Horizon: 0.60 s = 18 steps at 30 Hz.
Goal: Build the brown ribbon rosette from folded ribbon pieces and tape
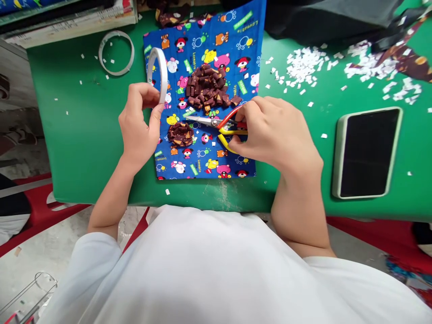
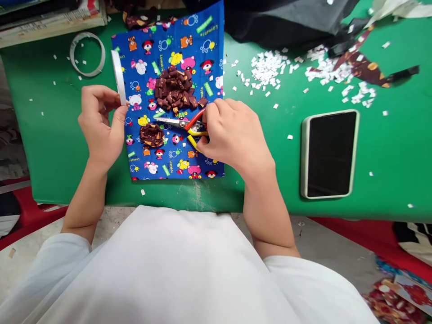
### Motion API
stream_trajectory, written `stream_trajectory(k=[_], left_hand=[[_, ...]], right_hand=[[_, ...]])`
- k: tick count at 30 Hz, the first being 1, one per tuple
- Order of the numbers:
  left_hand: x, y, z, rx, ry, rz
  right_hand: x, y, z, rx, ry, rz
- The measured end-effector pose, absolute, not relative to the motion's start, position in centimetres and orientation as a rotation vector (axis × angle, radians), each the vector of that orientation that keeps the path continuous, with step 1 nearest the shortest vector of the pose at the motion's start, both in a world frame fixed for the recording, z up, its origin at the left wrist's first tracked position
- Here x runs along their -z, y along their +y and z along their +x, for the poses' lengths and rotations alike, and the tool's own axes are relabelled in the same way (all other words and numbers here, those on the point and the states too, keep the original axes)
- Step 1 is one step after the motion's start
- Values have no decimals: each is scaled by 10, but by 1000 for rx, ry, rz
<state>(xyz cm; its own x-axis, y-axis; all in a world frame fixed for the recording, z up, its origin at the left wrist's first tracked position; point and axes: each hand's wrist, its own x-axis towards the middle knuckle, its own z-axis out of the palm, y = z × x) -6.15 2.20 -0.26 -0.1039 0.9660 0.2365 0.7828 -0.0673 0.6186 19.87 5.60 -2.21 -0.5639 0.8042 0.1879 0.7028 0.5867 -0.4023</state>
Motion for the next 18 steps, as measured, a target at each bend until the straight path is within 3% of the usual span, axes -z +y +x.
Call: stream_trajectory(k=[6, 18], left_hand=[[1, 17, -59, -936, 1883, 1867], [4, 11, -50, -946, 1735, 1881]], right_hand=[[17, 61, 198, -106, -2479, -1322], [8, 53, 186, -435, -2333, -1314]])
